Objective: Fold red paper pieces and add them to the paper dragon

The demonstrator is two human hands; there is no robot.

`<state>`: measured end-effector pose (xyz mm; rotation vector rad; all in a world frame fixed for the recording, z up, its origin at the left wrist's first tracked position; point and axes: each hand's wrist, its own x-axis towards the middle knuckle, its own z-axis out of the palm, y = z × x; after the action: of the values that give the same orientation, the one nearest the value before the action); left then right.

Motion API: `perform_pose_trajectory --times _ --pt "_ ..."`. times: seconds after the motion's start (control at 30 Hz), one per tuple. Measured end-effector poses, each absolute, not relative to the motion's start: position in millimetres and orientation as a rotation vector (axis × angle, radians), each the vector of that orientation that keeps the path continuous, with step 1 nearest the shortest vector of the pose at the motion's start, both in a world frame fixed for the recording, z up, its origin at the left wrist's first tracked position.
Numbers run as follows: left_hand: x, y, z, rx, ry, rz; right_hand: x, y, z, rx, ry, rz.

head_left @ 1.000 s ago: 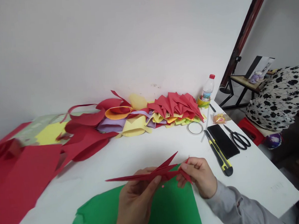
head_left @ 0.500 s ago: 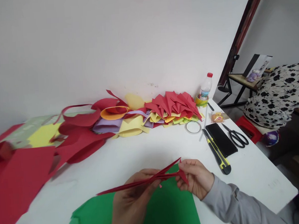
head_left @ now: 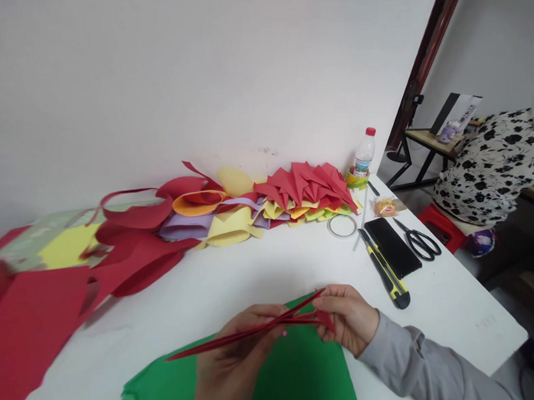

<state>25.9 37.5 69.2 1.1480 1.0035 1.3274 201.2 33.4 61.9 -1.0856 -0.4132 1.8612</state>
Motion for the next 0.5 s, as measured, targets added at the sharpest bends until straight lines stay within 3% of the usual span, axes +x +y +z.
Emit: perform_pose_trajectory --times 0.5 --pt "30.9 41.5 76.4 0.711 1.036 1.302 203.4 30.3 61.6 -0.916 -0.866 1.444"
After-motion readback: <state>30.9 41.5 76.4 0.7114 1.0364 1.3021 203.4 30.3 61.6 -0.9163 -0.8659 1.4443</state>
